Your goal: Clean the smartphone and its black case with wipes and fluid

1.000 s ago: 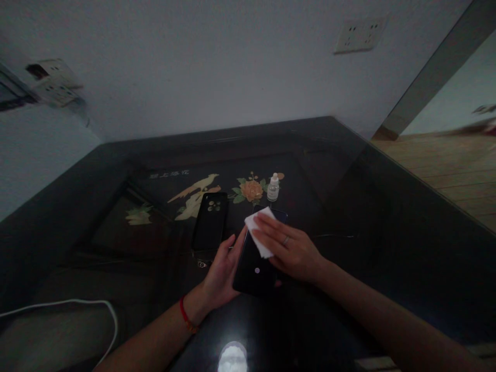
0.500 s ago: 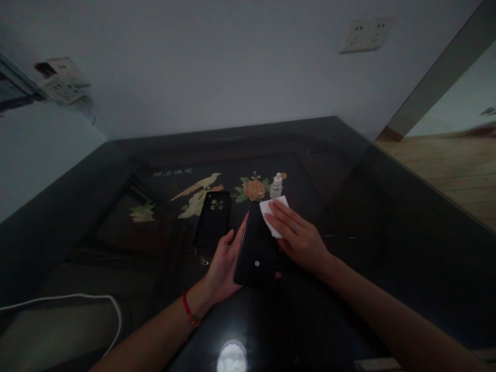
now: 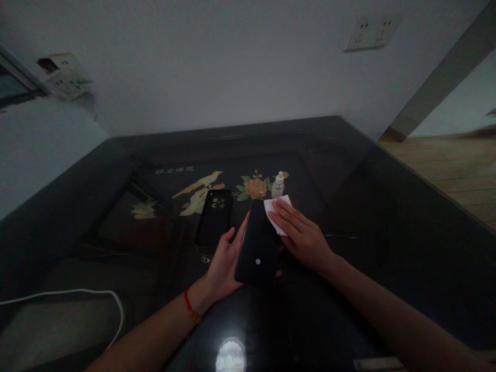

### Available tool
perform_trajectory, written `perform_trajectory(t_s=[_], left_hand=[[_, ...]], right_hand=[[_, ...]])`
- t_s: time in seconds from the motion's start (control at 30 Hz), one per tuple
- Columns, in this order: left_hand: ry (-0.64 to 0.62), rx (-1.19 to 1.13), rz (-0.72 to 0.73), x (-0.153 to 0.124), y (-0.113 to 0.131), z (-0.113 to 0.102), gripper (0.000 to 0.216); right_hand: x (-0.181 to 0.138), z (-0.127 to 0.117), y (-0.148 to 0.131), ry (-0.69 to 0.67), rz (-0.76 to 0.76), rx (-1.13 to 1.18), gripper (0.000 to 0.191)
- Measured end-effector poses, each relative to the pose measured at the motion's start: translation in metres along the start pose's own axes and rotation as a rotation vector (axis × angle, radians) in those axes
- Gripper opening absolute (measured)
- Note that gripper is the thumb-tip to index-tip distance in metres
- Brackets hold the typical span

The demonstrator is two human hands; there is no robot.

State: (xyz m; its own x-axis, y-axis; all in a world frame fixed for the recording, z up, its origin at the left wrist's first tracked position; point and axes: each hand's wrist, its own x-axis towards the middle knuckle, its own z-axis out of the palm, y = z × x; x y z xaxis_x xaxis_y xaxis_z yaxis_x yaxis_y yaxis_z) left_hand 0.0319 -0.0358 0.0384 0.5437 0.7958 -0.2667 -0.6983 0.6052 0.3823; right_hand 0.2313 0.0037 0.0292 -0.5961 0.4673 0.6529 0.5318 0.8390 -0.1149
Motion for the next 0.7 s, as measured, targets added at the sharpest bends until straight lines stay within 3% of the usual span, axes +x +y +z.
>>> perform_trajectory(t_s=[0.17, 0.2, 0.4, 0.47, 0.6, 0.7], left_hand=[[0.062, 0.016, 0.01, 0.0, 0.002, 0.0, 0.056], [0.067, 0.016, 0.008, 0.0, 0.003, 0.0, 0.057], [0.094, 0.006, 0.038, 0.0, 0.004, 0.003, 0.057], [0.095, 0.013, 0.021, -0.001, 0.003, 0.003, 0.058], [0.059, 0.041, -0.008, 0.0, 0.004, 0.003, 0.064], [0.081, 0.034, 0.025, 0.001, 0.006, 0.004, 0.064]], right_hand=[[-0.002, 0.003, -0.034, -0.173, -0.457, 0.21, 0.037], [-0.002, 0.004, -0.038, -0.175, -0.482, 0.228, 0.036], [-0.002, 0.005, -0.015, -0.07, -0.105, 0.117, 0.038], [-0.002, 0.005, -0.018, -0.098, -0.161, 0.142, 0.038], [-0.001, 0.005, -0.035, -0.173, -0.493, 0.255, 0.035], [0.0, 0.003, -0.03, -0.138, -0.356, 0.209, 0.037]])
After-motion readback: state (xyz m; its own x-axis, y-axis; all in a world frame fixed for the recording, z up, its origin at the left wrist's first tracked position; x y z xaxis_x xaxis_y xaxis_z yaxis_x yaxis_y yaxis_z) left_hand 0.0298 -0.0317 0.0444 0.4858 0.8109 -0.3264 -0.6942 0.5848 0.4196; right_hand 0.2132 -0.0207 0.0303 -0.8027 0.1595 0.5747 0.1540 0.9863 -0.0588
